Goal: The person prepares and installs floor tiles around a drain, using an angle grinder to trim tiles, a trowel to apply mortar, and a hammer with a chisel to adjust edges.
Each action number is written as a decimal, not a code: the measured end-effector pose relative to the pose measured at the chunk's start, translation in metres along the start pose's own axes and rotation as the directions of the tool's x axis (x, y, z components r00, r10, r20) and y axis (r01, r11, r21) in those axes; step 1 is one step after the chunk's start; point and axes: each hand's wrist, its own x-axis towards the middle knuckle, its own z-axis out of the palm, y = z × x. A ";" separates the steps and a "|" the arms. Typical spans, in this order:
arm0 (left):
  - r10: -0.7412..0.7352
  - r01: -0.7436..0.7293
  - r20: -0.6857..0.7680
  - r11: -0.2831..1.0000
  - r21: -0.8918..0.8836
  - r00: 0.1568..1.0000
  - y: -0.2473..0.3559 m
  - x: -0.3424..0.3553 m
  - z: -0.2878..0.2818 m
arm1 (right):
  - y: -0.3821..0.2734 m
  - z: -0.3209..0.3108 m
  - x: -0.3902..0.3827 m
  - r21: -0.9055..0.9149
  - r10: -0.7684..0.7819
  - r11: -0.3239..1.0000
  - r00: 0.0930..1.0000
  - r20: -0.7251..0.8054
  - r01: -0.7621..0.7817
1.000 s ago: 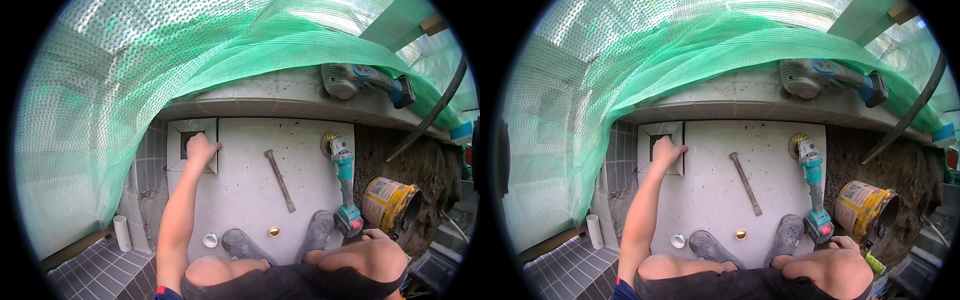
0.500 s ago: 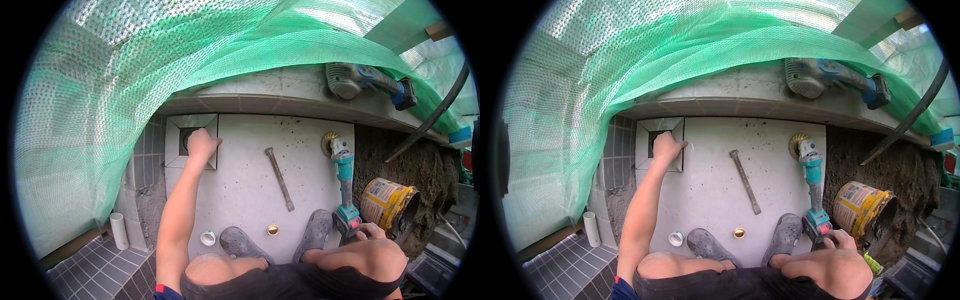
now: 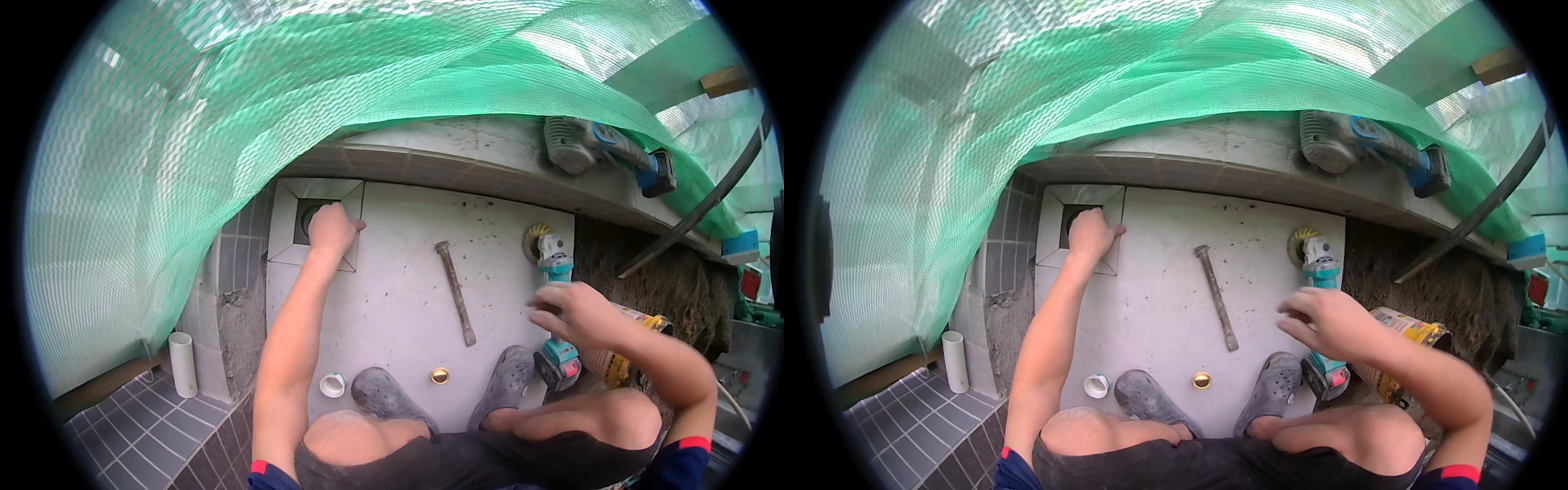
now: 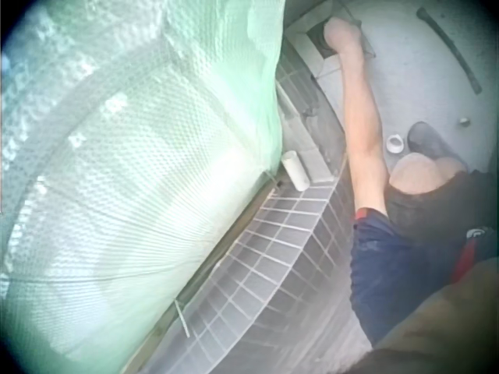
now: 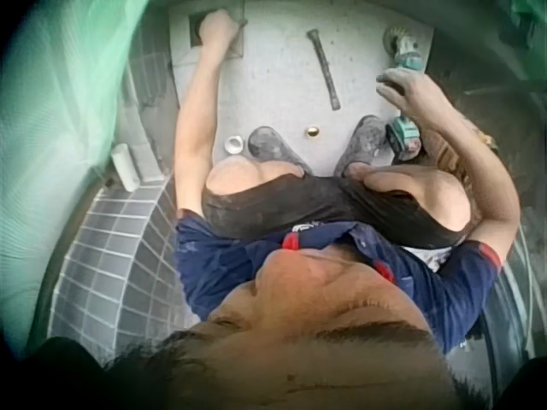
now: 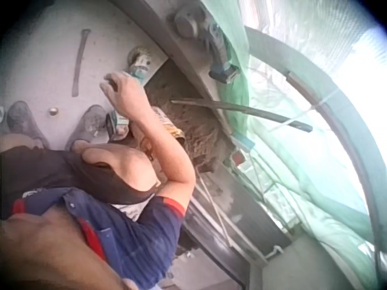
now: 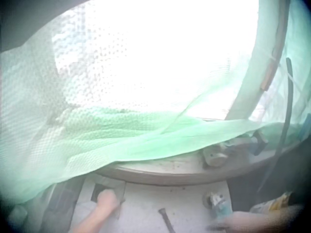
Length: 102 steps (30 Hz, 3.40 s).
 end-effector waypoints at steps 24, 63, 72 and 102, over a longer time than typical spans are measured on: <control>0.301 -0.395 -0.457 0.911 -0.122 0.837 -0.058 -0.088 0.081 | 0.007 0.179 0.165 0.086 -0.021 0.995 0.926 -0.377 0.058; 0.271 -0.352 -0.456 0.931 -0.100 0.847 -0.058 -0.090 0.079 | -0.006 0.191 0.231 0.094 -0.129 0.976 0.870 -0.476 0.197; 0.274 -0.344 -0.444 0.935 -0.084 0.853 -0.055 -0.089 0.081 | -0.001 0.188 0.231 0.131 -0.108 0.974 0.889 -0.445 0.184; 0.324 -0.331 -0.285 0.943 0.024 0.902 -0.044 -0.153 0.102 | 0.010 0.177 0.215 0.114 -0.152 0.968 0.888 -0.433 0.222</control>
